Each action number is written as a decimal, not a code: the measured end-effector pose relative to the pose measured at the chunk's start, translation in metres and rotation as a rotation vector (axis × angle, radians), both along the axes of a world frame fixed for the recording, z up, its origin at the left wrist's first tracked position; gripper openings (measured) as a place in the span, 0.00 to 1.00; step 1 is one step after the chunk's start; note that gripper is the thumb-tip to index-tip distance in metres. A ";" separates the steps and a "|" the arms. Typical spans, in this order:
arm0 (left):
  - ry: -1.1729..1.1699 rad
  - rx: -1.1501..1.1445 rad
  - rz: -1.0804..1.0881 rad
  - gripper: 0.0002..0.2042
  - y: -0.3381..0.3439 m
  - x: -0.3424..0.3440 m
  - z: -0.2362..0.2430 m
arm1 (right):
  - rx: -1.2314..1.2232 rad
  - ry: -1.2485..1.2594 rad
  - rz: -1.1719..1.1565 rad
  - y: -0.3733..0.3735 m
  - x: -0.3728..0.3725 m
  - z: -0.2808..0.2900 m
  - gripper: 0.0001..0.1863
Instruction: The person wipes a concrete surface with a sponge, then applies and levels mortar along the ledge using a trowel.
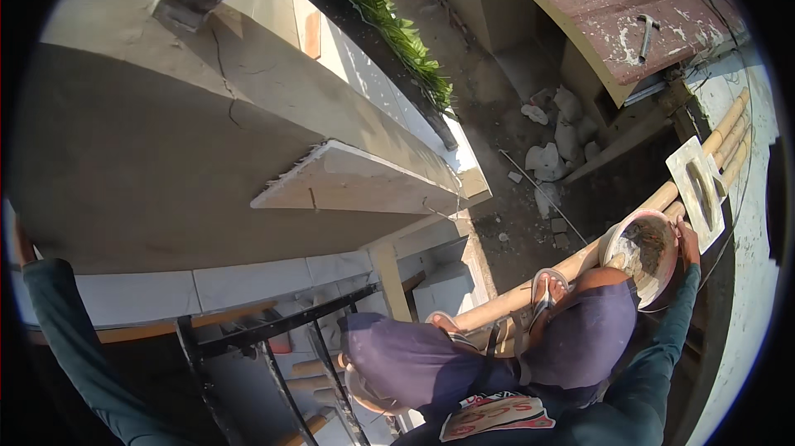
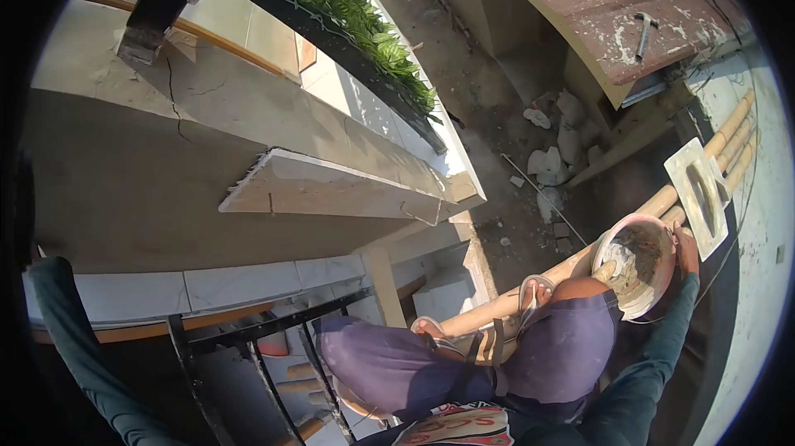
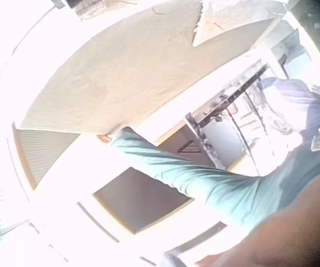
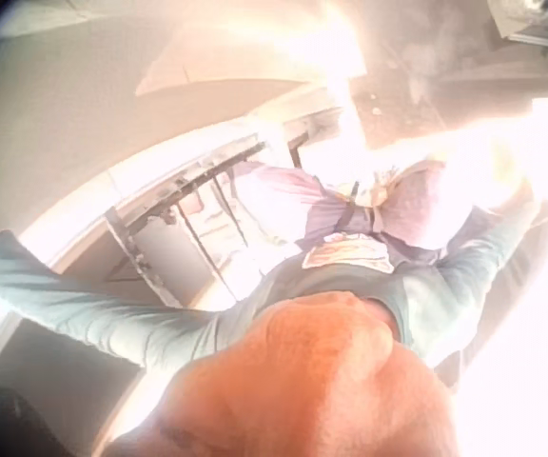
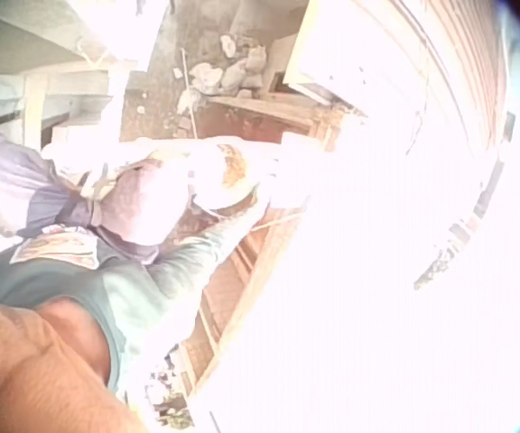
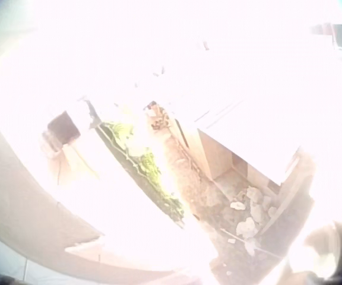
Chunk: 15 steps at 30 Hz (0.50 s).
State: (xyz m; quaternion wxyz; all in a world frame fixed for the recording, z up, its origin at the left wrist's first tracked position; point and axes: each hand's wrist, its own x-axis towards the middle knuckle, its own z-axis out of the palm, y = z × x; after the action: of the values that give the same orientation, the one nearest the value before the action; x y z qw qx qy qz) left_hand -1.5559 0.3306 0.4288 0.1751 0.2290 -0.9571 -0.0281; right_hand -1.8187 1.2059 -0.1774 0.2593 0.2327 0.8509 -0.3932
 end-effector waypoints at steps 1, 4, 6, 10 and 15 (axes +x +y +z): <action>-0.007 -0.042 0.012 0.27 0.000 0.007 0.011 | 0.028 0.117 0.073 -0.008 -0.003 -0.013 0.35; -0.007 -0.127 0.044 0.28 -0.001 0.021 0.040 | -0.067 0.175 0.033 0.004 -0.017 -0.044 0.34; -0.012 -0.154 0.037 0.28 -0.006 0.007 0.041 | 0.126 0.277 0.197 0.024 -0.012 -0.046 0.37; -0.004 -0.202 0.066 0.29 -0.016 0.017 0.047 | 0.150 0.444 0.195 0.040 -0.023 -0.084 0.35; 0.031 -0.231 0.202 0.30 0.002 0.021 0.060 | 0.412 0.539 0.289 0.020 -0.006 -0.035 0.28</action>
State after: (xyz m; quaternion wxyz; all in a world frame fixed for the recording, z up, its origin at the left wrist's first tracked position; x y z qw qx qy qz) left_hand -1.5354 0.3331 0.4885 0.2171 0.3021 -0.9232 0.0964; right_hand -1.8251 1.2258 -0.2123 0.0262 0.0454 0.9741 -0.2200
